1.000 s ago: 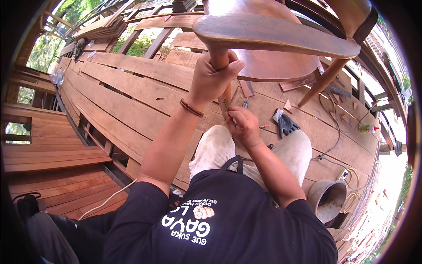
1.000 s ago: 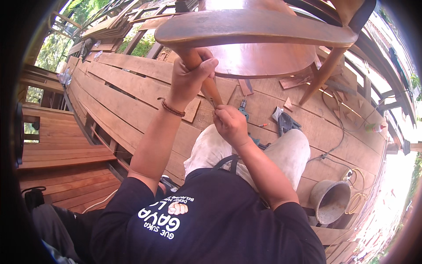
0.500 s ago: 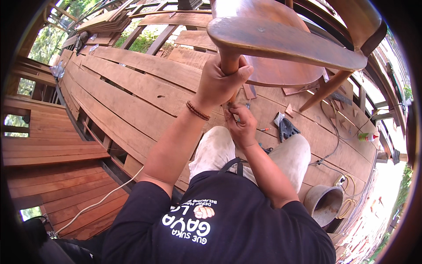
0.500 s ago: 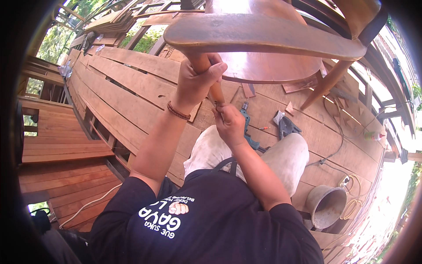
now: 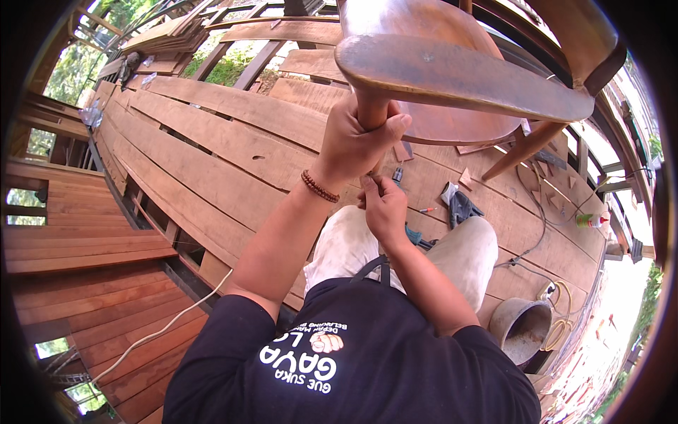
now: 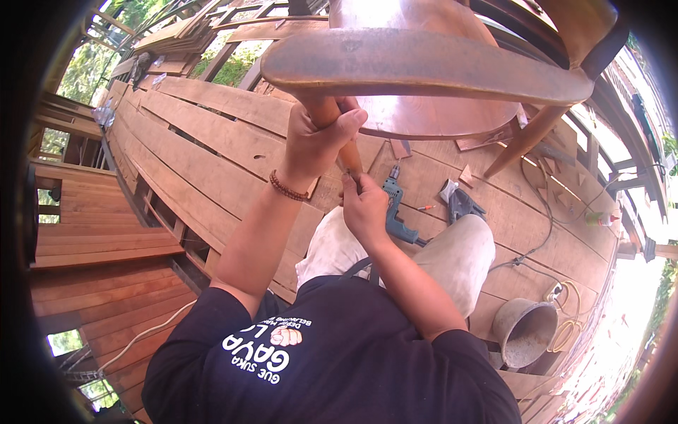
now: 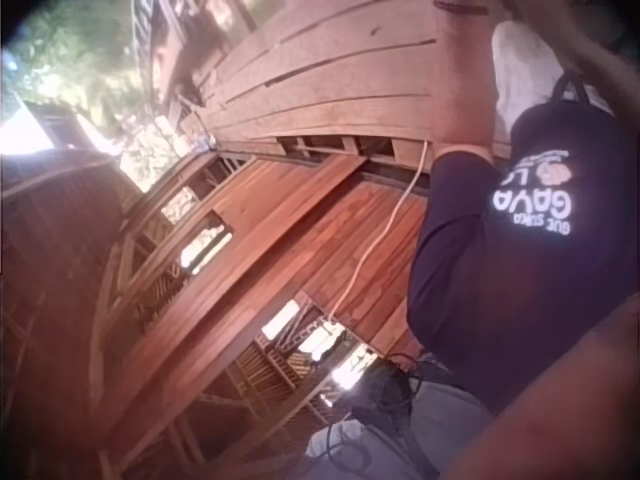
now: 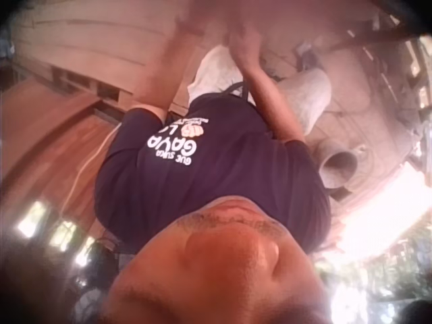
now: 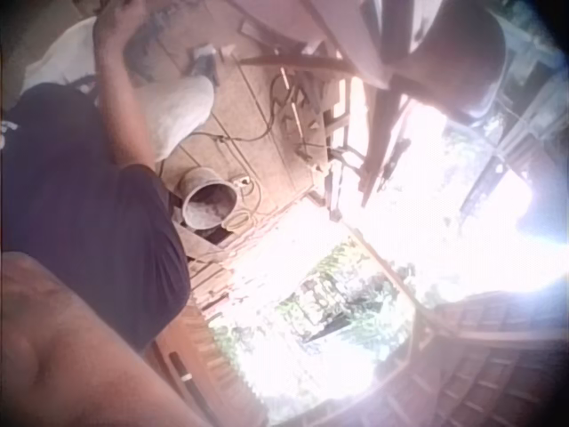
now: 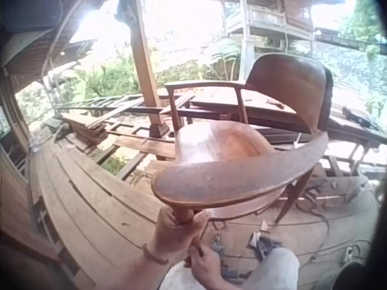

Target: The person sits on a wooden floor and uses a power drill to drive screws into the legs of a wooden chair. They also use pliers to adjust small metal components on the chair legs and handle wooden planks nearby.

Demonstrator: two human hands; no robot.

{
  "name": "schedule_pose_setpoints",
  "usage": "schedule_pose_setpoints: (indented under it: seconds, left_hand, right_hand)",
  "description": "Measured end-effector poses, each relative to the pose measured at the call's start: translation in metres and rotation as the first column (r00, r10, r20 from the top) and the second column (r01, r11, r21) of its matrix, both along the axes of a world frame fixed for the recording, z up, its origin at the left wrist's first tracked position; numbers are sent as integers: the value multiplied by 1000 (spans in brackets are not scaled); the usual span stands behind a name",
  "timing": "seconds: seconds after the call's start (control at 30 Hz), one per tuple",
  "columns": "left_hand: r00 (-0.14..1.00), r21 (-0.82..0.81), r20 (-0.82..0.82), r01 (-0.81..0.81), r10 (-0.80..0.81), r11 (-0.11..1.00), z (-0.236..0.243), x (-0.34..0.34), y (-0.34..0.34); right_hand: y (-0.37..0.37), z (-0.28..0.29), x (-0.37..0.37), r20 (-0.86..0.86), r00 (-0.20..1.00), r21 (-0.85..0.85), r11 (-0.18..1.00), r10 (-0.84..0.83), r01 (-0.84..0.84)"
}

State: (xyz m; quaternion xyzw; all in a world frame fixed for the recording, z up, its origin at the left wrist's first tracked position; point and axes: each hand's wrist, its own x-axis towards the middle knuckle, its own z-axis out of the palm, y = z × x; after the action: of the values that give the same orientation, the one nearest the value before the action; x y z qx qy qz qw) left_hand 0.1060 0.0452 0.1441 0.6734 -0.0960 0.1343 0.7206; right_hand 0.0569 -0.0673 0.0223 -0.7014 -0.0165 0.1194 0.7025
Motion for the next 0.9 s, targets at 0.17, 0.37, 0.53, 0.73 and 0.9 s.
schedule_pose_setpoints:
  seconds: [0.17, 0.37, 0.53, 0.73, 0.9]
  left_hand:
    - [1000, -24, 19, 10, -10, 1000, 4, 0, -3]
    - [1000, -63, 11, 4, -3, 998, 4, -2, -5]
    - [998, -42, 53, -24, 26, 999, 1, -1, -6]
    - [1000, -68, 12, 12, -11, 998, 4, -1, -4]
    - [998, -76, 59, -7, 12, 997, 3, 2, -6]
  right_hand:
    - [3, 2, 4, -322, 943, 255, 967, 87, -2]
    - [3, 3, 4, -215, 976, 87, 996, 42, -24]
    - [1, 5, 1, -6, 995, -118, 988, 98, -98]
    - [1, -13, 3, -209, 971, 365, 931, 113, -30]
    - [2, -26, 3, -310, 918, 695, 717, 249, 40]
